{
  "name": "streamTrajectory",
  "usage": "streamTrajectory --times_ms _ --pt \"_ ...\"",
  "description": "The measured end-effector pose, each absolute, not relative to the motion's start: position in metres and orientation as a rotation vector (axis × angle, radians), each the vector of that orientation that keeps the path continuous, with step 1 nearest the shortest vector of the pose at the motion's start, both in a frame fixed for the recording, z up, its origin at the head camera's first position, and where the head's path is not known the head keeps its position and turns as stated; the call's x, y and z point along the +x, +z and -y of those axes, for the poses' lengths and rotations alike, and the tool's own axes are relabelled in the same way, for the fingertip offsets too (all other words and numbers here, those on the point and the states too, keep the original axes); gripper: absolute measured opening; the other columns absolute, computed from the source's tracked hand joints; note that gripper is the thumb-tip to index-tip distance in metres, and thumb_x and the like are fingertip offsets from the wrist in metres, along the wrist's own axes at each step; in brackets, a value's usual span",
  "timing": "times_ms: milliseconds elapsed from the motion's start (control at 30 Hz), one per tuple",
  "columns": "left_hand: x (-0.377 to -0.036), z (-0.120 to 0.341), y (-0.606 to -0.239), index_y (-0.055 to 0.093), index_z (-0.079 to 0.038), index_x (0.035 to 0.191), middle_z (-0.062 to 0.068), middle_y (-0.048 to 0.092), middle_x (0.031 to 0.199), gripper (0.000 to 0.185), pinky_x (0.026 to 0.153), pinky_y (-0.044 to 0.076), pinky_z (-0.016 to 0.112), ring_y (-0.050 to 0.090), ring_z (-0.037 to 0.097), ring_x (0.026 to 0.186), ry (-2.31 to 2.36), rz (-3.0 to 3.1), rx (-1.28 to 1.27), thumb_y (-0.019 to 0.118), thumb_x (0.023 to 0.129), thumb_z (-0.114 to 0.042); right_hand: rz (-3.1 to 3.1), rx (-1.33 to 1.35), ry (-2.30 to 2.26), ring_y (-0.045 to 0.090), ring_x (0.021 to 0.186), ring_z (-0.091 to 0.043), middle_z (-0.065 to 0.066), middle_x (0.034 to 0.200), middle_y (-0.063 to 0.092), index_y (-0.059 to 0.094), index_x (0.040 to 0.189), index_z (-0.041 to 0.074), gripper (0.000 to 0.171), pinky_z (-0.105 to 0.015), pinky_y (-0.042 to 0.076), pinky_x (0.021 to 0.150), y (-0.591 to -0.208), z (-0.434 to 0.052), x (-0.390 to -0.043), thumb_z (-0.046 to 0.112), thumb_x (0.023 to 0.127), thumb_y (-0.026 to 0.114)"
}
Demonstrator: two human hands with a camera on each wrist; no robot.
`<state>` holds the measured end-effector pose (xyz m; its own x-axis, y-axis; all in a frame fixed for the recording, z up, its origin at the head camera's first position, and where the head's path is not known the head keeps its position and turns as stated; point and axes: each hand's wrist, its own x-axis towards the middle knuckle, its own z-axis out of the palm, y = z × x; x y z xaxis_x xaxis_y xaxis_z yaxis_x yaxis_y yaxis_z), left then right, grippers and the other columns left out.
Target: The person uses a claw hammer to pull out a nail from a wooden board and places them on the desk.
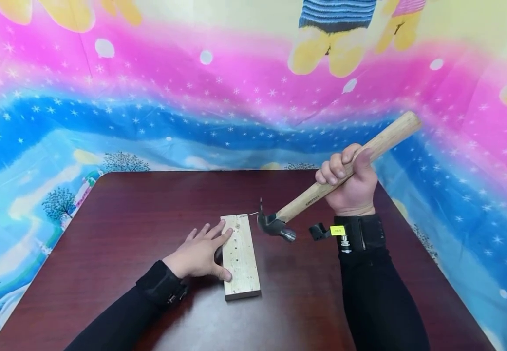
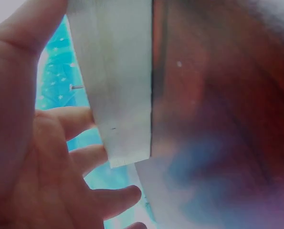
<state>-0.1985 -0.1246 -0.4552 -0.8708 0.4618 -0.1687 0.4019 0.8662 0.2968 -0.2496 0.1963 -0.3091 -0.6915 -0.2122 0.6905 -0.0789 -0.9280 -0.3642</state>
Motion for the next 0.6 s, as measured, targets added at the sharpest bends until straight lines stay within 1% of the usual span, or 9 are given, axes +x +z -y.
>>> streamTrajectory --times_ms 100,200,267,333,433,500,567,600 --pt "-0.197 0.125 -0.455 0.028 -0.023 0.16 0.004 0.012 0.166 0.117 0.114 0.008 0.063 0.01 0.043 0.147 0.338 -2.828 0.684 0.07 0.067 -0.08 -0.553 -1.185 -2.792 0.032 0.049 -0.022 -0.008 0.056 0.033 0.045 0.079 -0.003 0.039 -0.037 0.031 0.05 -0.304 -0.198 -0.244 0.025 0.092 0.069" --pt "-0.196 0.127 -0.452 0.025 -0.014 0.16 0.008 0.013 0.165 0.115 0.114 0.007 0.061 0.01 0.041 0.148 0.382 -2.877 0.725 0.065 0.074 -0.079 -0.538 -1.182 -2.801 0.032 0.048 -0.022 -0.008 0.056 0.033 0.044 0.079 -0.003 0.04 -0.036 0.03 0.049 -0.301 -0.198 -0.241 0.025 0.091 0.07" --pt "-0.196 0.128 -0.444 0.021 -0.007 0.159 0.011 0.013 0.165 0.112 0.116 0.006 0.058 0.009 0.036 0.149 0.5 -2.911 0.758 0.063 0.081 -0.075 -0.539 -1.196 -2.796 0.032 0.047 -0.021 -0.007 0.055 0.032 0.045 0.078 -0.003 0.04 -0.036 0.03 0.048 -0.298 -0.198 -0.239 0.024 0.091 0.071" --pt "-0.196 0.127 -0.432 0.015 -0.002 0.159 0.012 0.012 0.165 0.109 0.118 0.007 0.051 0.008 0.03 0.15 0.666 -2.936 0.8 0.062 0.086 -0.069 -0.544 -1.217 -2.786 0.033 0.047 -0.022 -0.008 0.055 0.033 0.045 0.078 -0.004 0.04 -0.036 0.03 0.048 -0.296 -0.197 -0.238 0.024 0.091 0.07" --pt "-0.193 0.122 -0.408 0.012 -0.002 0.159 0.009 0.012 0.165 0.105 0.118 0.011 0.041 0.007 0.02 0.15 0.937 -2.915 0.876 0.065 0.09 -0.06 -0.559 -1.258 -2.76 0.033 0.047 -0.023 -0.008 0.055 0.033 0.045 0.079 -0.004 0.041 -0.037 0.03 0.048 -0.293 -0.196 -0.237 0.025 0.093 0.069" --pt "-0.19 0.116 -0.395 0.016 -0.003 0.159 0.008 0.016 0.164 0.099 0.117 0.016 0.039 0.013 0.019 0.149 1.067 -2.881 0.944 0.067 0.091 -0.055 -0.576 -1.28 -2.745 0.033 0.047 -0.023 -0.008 0.056 0.033 0.044 0.078 -0.004 0.041 -0.037 0.03 0.049 -0.293 -0.194 -0.236 0.026 0.093 0.068" --pt "-0.186 0.109 -0.386 0.023 -0.003 0.158 0.008 0.024 0.162 0.09 0.115 0.024 0.039 0.024 0.02 0.147 1.14 -2.864 1.023 0.067 0.094 -0.048 -0.591 -1.299 -2.731 0.033 0.048 -0.024 -0.008 0.056 0.032 0.044 0.078 -0.004 0.042 -0.037 0.03 0.049 -0.292 -0.192 -0.235 0.027 0.094 0.068" --pt "-0.184 0.106 -0.383 0.028 -0.002 0.156 0.009 0.03 0.16 0.084 0.114 0.027 0.039 0.037 0.021 0.141 1.153 -2.865 1.07 0.067 0.095 -0.044 -0.6 -1.308 -2.725 0.033 0.048 -0.024 -0.009 0.056 0.032 0.043 0.078 -0.004 0.043 -0.037 0.03 0.049 -0.292 -0.191 -0.234 0.027 0.094 0.068"
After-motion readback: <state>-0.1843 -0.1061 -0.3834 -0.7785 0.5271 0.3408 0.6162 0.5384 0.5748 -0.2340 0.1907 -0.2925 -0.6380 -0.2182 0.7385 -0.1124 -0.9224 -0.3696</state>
